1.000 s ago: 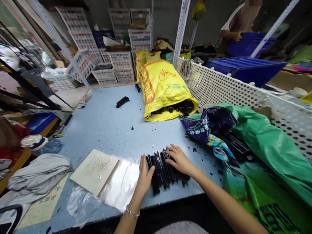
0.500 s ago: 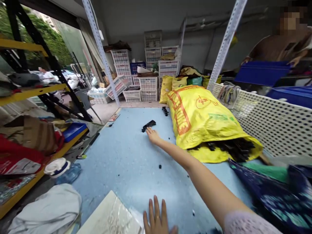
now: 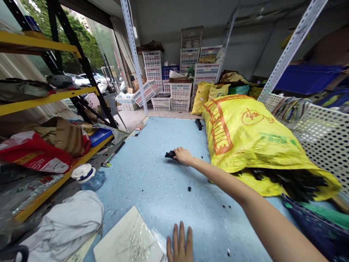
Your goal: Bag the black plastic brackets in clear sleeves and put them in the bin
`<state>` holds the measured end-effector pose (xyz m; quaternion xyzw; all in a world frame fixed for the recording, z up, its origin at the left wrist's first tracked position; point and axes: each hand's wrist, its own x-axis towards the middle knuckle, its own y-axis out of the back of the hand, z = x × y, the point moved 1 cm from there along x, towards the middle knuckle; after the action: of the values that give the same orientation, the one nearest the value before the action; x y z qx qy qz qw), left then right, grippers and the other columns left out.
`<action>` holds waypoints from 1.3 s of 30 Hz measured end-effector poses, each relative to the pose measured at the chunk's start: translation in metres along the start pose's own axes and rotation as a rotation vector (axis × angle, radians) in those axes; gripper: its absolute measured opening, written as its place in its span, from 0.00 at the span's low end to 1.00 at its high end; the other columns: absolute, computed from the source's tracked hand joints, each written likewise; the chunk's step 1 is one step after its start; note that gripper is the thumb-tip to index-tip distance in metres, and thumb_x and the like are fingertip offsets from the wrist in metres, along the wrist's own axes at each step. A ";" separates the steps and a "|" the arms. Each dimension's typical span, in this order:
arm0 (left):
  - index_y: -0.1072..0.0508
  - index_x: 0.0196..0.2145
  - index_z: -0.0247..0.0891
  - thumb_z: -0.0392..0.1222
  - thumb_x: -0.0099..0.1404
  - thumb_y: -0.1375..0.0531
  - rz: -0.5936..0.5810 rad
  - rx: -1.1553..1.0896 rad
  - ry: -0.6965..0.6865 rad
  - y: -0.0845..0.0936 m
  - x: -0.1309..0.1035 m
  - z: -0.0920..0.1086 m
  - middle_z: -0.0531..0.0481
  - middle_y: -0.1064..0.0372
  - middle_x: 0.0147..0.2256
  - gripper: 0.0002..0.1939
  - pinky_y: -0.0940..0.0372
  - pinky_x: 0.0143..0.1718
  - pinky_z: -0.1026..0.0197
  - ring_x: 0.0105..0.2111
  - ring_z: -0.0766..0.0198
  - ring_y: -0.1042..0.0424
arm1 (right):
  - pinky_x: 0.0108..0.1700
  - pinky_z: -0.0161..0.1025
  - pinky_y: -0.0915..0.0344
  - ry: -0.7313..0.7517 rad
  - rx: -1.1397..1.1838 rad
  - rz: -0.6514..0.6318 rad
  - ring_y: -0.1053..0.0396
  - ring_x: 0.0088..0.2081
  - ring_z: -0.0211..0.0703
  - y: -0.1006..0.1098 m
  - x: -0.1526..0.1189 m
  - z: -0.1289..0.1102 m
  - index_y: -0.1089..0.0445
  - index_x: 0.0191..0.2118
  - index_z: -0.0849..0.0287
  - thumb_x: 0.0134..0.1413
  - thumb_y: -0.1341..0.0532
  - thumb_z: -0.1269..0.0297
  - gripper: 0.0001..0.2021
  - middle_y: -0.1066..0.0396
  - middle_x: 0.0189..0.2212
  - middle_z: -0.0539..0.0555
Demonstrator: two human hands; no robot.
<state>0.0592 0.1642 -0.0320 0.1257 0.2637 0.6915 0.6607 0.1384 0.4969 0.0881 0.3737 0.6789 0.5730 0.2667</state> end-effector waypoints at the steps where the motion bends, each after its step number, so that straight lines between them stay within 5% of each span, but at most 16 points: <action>1: 0.36 0.63 0.45 0.61 0.65 0.47 0.019 -0.083 -0.014 0.010 -0.002 0.008 0.40 0.48 0.66 0.33 0.66 0.68 0.34 0.68 0.40 0.56 | 0.49 0.43 0.37 0.017 0.037 -0.010 0.34 0.50 0.51 0.005 -0.029 -0.016 0.35 0.51 0.66 0.68 0.48 0.60 0.15 0.31 0.49 0.66; 5: 0.62 0.70 0.43 0.66 0.66 0.52 0.090 -0.682 -0.107 0.041 -0.019 0.045 0.40 0.58 0.70 0.44 0.46 0.65 0.47 0.68 0.51 0.50 | 0.40 0.37 0.34 0.182 0.538 -0.111 0.32 0.38 0.41 0.014 -0.164 -0.083 0.35 0.45 0.60 0.71 0.59 0.51 0.22 0.29 0.38 0.55; 7: 0.54 0.69 0.41 0.67 0.66 0.52 -0.010 -0.893 -0.090 0.048 -0.036 0.063 0.37 0.45 0.65 0.42 0.39 0.61 0.50 0.64 0.52 0.40 | 0.44 0.39 0.34 0.208 0.700 -0.038 0.34 0.40 0.42 0.014 -0.226 -0.110 0.33 0.40 0.59 0.69 0.59 0.45 0.25 0.32 0.38 0.55; 10: 0.35 0.58 0.32 0.66 0.64 0.47 -0.213 -0.944 0.055 0.047 -0.070 0.084 0.36 0.24 0.44 0.37 0.29 0.45 0.52 0.47 0.49 0.25 | 0.48 0.43 0.36 0.090 0.675 0.121 0.36 0.44 0.45 0.016 -0.293 -0.133 0.32 0.37 0.58 0.66 0.55 0.42 0.26 0.35 0.39 0.55; 13: 0.29 0.46 0.32 0.65 0.63 0.43 -0.347 -0.869 0.107 0.039 -0.104 0.100 0.43 0.23 0.28 0.31 0.32 0.27 0.61 0.28 0.57 0.24 | 0.45 0.42 0.35 -0.097 0.529 0.234 0.34 0.41 0.44 0.022 -0.340 -0.134 0.33 0.45 0.57 0.67 0.50 0.47 0.19 0.33 0.39 0.56; 17: 0.29 0.39 0.34 0.63 0.63 0.43 -0.512 -0.791 0.080 0.019 -0.140 0.111 0.47 0.27 0.22 0.26 0.36 0.24 0.65 0.21 0.63 0.28 | 0.46 0.43 0.36 -0.179 0.311 0.337 0.33 0.43 0.48 0.028 -0.404 -0.119 0.32 0.44 0.58 0.66 0.48 0.51 0.16 0.30 0.39 0.58; 23: 0.29 0.40 0.36 0.62 0.58 0.37 -0.561 -0.790 0.130 0.004 -0.161 0.114 0.47 0.26 0.32 0.25 0.30 0.27 0.62 0.26 0.63 0.26 | 0.30 0.35 0.38 -0.708 0.735 0.903 0.37 0.27 0.38 0.041 -0.498 -0.090 0.39 0.55 0.56 0.70 0.63 0.50 0.24 0.34 0.33 0.52; 25: 0.29 0.40 0.36 0.62 0.57 0.37 -0.579 -0.788 0.129 0.001 -0.162 0.120 0.47 0.26 0.33 0.25 0.30 0.27 0.62 0.27 0.63 0.26 | 0.34 0.37 0.36 -0.662 0.686 0.851 0.35 0.30 0.40 0.043 -0.509 -0.098 0.38 0.54 0.56 0.69 0.58 0.49 0.22 0.34 0.35 0.52; 28: 0.31 0.42 0.35 0.62 0.58 0.37 -0.647 -0.775 0.106 -0.005 -0.164 0.132 0.47 0.27 0.33 0.26 0.31 0.24 0.63 0.25 0.64 0.27 | 0.44 0.41 0.37 -0.432 0.370 0.582 0.34 0.40 0.45 0.041 -0.506 -0.120 0.35 0.48 0.57 0.68 0.51 0.49 0.18 0.32 0.39 0.56; 32: 0.32 0.45 0.36 0.61 0.61 0.39 -0.690 -0.781 0.067 -0.005 -0.169 0.139 0.48 0.29 0.33 0.26 0.31 0.24 0.63 0.26 0.64 0.28 | 0.42 0.42 0.39 -0.246 0.053 0.455 0.36 0.40 0.48 0.038 -0.490 -0.125 0.33 0.42 0.59 0.69 0.53 0.50 0.19 0.32 0.37 0.59; 36: 0.33 0.48 0.38 0.62 0.63 0.42 -0.639 -0.710 0.027 0.000 -0.169 0.135 0.49 0.30 0.33 0.26 0.31 0.24 0.62 0.26 0.64 0.28 | 0.38 0.40 0.42 -0.099 0.079 0.401 0.36 0.35 0.46 0.036 -0.466 -0.110 0.33 0.33 0.58 0.68 0.52 0.48 0.21 0.33 0.30 0.57; 39: 0.35 0.50 0.39 0.62 0.62 0.41 -0.464 -0.712 -0.061 0.005 -0.160 0.134 0.51 0.30 0.34 0.27 0.32 0.25 0.63 0.26 0.65 0.28 | 0.34 0.37 0.45 -0.213 0.238 0.385 0.36 0.30 0.42 0.034 -0.446 -0.114 0.34 0.32 0.57 0.70 0.55 0.51 0.21 0.33 0.27 0.54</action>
<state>0.1398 0.0345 0.1100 -0.1526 0.0102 0.5685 0.8084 0.3128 0.0705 0.1143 0.5831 0.6259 0.4868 0.1767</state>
